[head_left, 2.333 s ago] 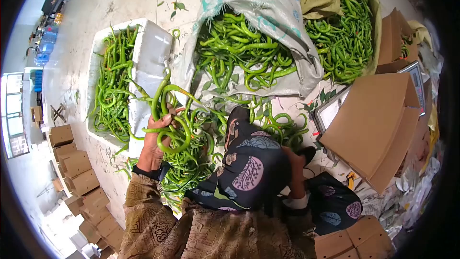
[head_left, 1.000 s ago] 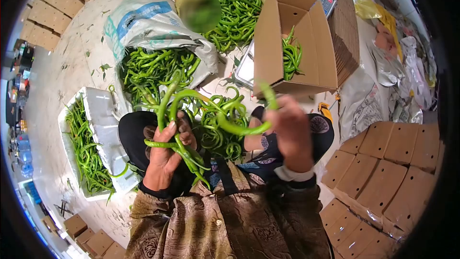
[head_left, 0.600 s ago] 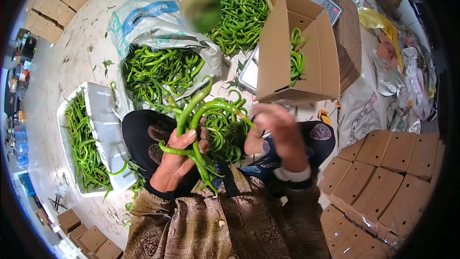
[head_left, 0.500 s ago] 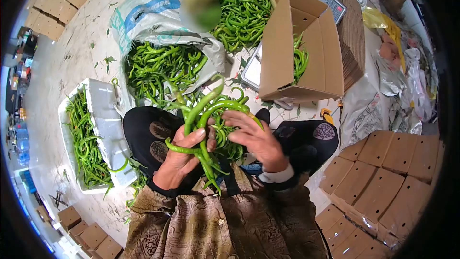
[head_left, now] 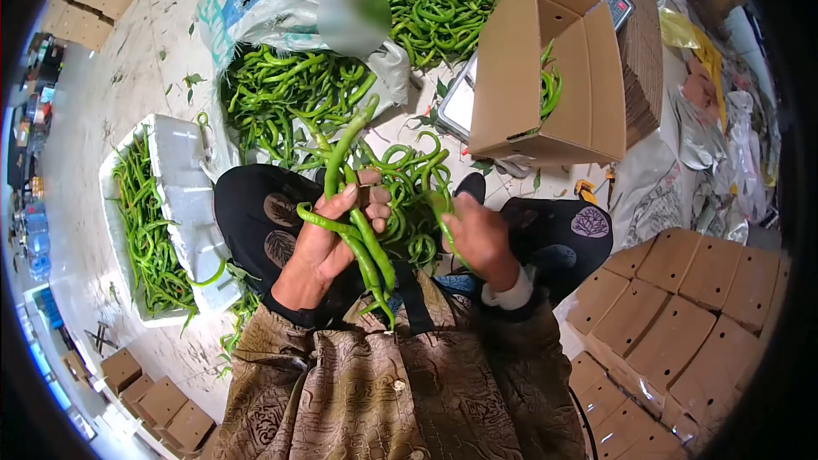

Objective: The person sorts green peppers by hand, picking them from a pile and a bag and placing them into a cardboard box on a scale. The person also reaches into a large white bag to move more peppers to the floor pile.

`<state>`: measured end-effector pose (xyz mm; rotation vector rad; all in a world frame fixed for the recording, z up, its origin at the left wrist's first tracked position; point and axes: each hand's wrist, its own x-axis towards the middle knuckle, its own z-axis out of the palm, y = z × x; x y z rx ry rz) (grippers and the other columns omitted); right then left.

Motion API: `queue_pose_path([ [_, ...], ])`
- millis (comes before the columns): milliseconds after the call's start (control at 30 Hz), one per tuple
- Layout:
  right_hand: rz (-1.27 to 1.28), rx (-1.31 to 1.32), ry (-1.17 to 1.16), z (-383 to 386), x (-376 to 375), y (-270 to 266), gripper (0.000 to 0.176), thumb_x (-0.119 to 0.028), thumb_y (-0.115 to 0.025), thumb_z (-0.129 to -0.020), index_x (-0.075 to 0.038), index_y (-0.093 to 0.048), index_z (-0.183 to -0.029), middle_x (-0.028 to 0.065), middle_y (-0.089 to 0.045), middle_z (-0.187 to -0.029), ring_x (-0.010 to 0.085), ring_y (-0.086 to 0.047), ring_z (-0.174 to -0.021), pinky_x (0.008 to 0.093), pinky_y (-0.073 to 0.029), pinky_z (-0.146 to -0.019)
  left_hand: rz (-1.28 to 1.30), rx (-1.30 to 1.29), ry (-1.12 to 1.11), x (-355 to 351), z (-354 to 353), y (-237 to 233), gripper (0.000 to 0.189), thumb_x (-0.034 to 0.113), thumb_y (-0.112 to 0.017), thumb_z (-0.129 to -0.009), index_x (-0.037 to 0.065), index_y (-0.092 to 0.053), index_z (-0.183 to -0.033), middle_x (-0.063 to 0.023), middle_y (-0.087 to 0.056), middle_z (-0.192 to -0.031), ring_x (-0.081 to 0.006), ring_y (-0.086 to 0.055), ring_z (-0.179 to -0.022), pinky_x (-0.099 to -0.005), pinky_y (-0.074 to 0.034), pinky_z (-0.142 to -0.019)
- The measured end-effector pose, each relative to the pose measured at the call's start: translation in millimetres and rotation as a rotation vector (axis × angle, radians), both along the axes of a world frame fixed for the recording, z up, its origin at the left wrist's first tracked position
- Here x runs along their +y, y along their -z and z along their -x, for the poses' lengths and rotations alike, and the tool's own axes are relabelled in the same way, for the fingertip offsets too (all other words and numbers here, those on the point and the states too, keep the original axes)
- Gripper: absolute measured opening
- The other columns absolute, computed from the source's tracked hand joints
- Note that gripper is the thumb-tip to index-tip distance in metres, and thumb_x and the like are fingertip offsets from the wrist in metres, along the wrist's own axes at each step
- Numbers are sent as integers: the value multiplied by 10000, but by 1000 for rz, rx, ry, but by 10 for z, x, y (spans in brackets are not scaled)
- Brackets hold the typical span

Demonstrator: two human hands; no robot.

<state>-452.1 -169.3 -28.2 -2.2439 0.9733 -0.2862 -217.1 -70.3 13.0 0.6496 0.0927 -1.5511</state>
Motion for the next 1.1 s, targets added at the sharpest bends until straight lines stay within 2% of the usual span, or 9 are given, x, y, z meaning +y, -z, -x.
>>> queue_pose_path([
  [33, 190, 33, -31, -72, 97, -86, 259, -185, -605, -888, -18, -600, -1085, 167, -661, -913, 320, -640, -805, 392, -509, -782, 0, 3, 4, -19, 3, 1, 422, 203, -640, -923, -25, -507, -1251, -140, -615, -986, -216, -624, -856, -322, -557, -758],
  [67, -112, 37, -92, -136, 54, -200, 276, -176, -640, -895, -19, -593, -1116, 169, -672, -952, 300, -657, -803, 396, -528, -779, 3, -66, 5, -42, 19, -3, 423, 185, -644, -919, -25, -501, -1258, -139, -616, -1000, -215, -627, -869, -325, -556, -766],
  [100, -113, 40, -92, -237, 89, -261, 276, -176, -640, -895, -19, -593, -1116, 169, -672, -952, 300, -657, -803, 396, -528, -779, 3, -135, 5, -61, 45, -12, 427, 167, -647, -915, -25, -496, -1265, -138, -617, -1013, -215, -631, -881, -329, -556, -774],
  [167, -840, -543, 49, -445, 207, -314, 373, -178, -690, -886, -19, -545, -1191, 166, -681, -982, 238, -669, -858, 364, -531, -765, -87, -337, 41, -109, 137, -29, 504, 120, -677, -876, -18, -469, -1313, -135, -608, -1086, -231, -625, -957, -343, -553, -826],
  [300, -774, -542, 89, -686, 373, -267, 505, -143, -697, -891, -33, -412, -1294, 98, -643, -988, 147, -625, -908, 287, -504, -771, -75, -467, 107, -148, 272, -80, 565, 133, -669, -891, 1, -415, -1378, -137, -585, -1221, -248, -607, -1072, -370, -542, -885],
  [500, -1134, -736, 281, -648, 398, -170, 210, -150, -543, -985, -28, -541, -1155, 5, -579, -882, 75, -532, -775, 243, -447, -722, -51, -285, 28, -99, 278, -134, 501, 83, -607, -925, -18, -398, -1369, -109, -582, -1167, -196, -609, -1001, -312, -530, -847],
  [700, -1338, -781, 308, -536, 305, -281, 249, -234, -489, -1019, -44, -586, -1148, -28, -564, -880, 55, -503, -793, 198, -400, -711, 28, -167, 22, -63, 266, 50, 590, 79, -617, -916, -27, -333, -1422, -146, -555, -1240, -233, -588, -1096, -356, -515, -924],
  [1033, -1267, -858, 336, -565, 306, -262, 379, -263, -418, -1037, -39, -512, -1328, 40, -588, -1211, 75, -533, -1064, 232, -405, -937, -100, -426, 20, -90, 338, -9, 450, 63, -588, -911, -22, -458, -1333, -112, -591, -1169, -209, -599, -1029, -349, -514, -872],
  [1100, -1428, -862, 351, -532, 285, -297, 387, -270, -432, -1036, -29, -507, -1329, 41, -590, -1208, 103, -537, -1099, 246, -405, -953, -87, -405, 13, -86, 306, 9, 456, 62, -601, -904, -22, -463, -1331, -109, -598, -1156, -203, -603, -1016, -338, -516, -859],
])
